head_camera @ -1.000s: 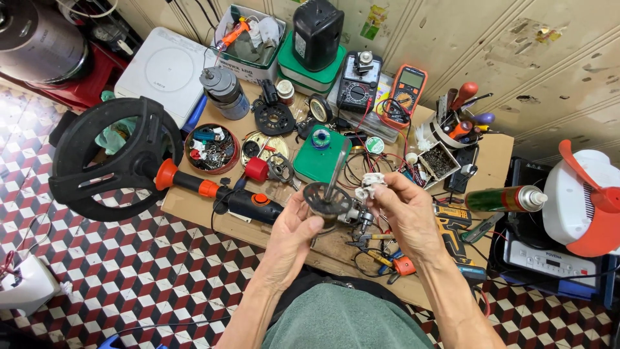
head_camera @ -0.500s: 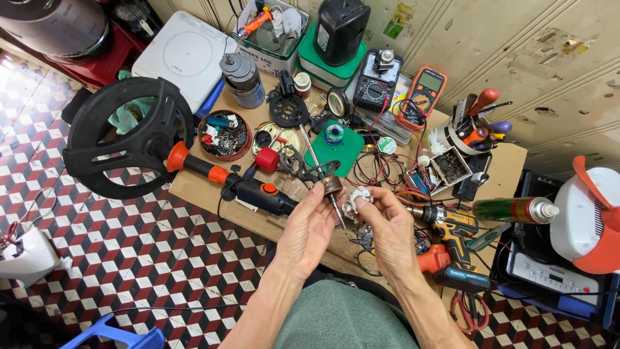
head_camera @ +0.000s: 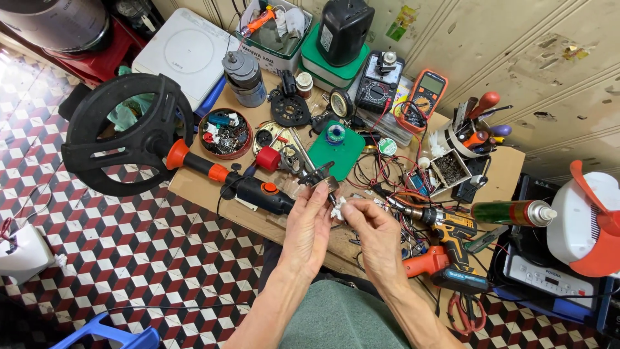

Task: Disassembling, inspecting, and cleaning internal parts of a small engine or carburetor on a workshop bench.

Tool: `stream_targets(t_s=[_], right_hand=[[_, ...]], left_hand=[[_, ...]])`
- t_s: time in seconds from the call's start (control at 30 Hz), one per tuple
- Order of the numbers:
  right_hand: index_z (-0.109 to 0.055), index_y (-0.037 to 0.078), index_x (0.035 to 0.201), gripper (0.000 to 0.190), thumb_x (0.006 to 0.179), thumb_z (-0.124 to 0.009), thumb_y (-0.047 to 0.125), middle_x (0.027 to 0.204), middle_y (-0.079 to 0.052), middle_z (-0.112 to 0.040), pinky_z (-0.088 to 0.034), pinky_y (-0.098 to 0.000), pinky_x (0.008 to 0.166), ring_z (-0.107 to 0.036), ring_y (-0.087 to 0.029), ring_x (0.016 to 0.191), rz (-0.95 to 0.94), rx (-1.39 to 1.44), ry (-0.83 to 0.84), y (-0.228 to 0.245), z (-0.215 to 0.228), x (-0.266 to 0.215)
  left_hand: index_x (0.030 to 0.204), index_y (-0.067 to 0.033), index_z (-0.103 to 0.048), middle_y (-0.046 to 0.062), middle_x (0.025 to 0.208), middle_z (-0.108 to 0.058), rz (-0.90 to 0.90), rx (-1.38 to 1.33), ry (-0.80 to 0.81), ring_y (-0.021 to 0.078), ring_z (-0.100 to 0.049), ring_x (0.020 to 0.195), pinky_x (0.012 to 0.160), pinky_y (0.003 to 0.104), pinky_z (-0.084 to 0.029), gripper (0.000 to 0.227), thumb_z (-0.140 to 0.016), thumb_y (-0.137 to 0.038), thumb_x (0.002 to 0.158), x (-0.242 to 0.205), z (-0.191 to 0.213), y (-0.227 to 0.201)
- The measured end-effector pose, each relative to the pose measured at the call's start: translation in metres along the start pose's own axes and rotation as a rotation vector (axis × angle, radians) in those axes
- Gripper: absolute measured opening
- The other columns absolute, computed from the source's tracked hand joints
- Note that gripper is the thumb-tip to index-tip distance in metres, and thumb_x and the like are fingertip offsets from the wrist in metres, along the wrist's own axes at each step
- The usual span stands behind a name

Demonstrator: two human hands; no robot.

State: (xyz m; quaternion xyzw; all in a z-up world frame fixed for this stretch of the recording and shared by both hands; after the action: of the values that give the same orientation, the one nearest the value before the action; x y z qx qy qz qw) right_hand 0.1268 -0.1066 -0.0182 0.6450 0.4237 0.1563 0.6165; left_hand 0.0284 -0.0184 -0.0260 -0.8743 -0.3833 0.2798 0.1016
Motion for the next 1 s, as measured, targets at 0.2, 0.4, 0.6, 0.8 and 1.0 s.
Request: stream_targets(t_s=[0.2, 0.4, 0.6, 0.8, 1.0], right_hand=[[-0.071, 0.001, 0.108, 0.020, 0.091, -0.074, 0.011, 0.094, -0.005, -0.075, -0.055, -0.0264, 0.076, -0.068, -0.009, 0.084, 0.096, -0.335, -0.011, 0.016, -0.013, -0.005], [-0.067, 0.001, 0.104, 0.016, 0.092, -0.073, 0.009, 0.097, -0.005, -0.070, -0.056, -0.0280, 0.073, -0.068, -0.009, 0.084, 0.636, -0.827, -0.064, 0.021, -0.018, -0.010], [-0.066, 0.000, 0.101, 0.015, 0.090, -0.074, 0.006, 0.088, -0.007, -0.071, -0.055, -0.0303, 0.070, -0.068, -0.014, 0.079, 0.037, -0.224, 0.042, 0.003, 0.004, 0.010], [-0.060, -0.002, 0.105, 0.020, 0.090, -0.073, 0.001, 0.091, -0.011, -0.069, -0.057, -0.0332, 0.077, -0.068, -0.018, 0.081, -0.112, 0.236, 0.297, 0.005, 0.029, 0.016], [-0.060, -0.001, 0.121, 0.051, 0.074, -0.079, 0.005, 0.097, -0.010, -0.071, -0.055, -0.0314, 0.068, -0.066, -0.018, 0.075, -0.201, 0.368, 0.389, 0.026, 0.031, 0.009]], left_hand=[[0.131, -0.0033, -0.048, 0.006, 0.121, -0.064, -0.122, 0.094, -0.067, 0.0122, -0.060, 0.114, 0.103, 0.030, -0.048, 0.048, -0.073, -0.013, 0.091, -0.004, -0.009, 0.005], [0.130, -0.0014, -0.048, 0.007, 0.118, -0.065, -0.149, 0.121, -0.154, 0.0118, -0.061, 0.110, 0.098, 0.028, -0.049, 0.050, -0.075, -0.015, 0.090, -0.009, -0.016, 0.019], [0.128, -0.0019, -0.048, 0.007, 0.113, -0.065, -0.103, 0.227, -0.072, 0.0112, -0.060, 0.098, 0.080, 0.026, -0.049, 0.049, -0.074, -0.020, 0.092, -0.012, -0.011, 0.014], [0.131, -0.0032, -0.050, 0.005, 0.113, -0.064, -0.073, 0.339, 0.204, 0.0103, -0.059, 0.091, 0.073, 0.025, -0.050, 0.054, -0.080, -0.022, 0.089, -0.020, -0.017, -0.003], [0.138, -0.0003, -0.050, 0.008, 0.110, -0.069, 0.076, 0.444, 0.440, 0.0142, -0.067, 0.082, 0.073, 0.028, -0.058, 0.064, -0.081, -0.025, 0.087, -0.031, -0.032, -0.028]])
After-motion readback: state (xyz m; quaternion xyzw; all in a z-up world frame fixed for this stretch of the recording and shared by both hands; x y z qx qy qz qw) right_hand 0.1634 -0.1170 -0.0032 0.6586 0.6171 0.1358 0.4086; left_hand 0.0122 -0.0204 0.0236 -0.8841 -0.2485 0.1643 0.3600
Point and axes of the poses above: each hand's wrist, its own x-axis towards the middle knuckle, its own z-axis out of the back of the hand, y = z × x, the point moved 1 cm from there along x, towards the middle knuckle
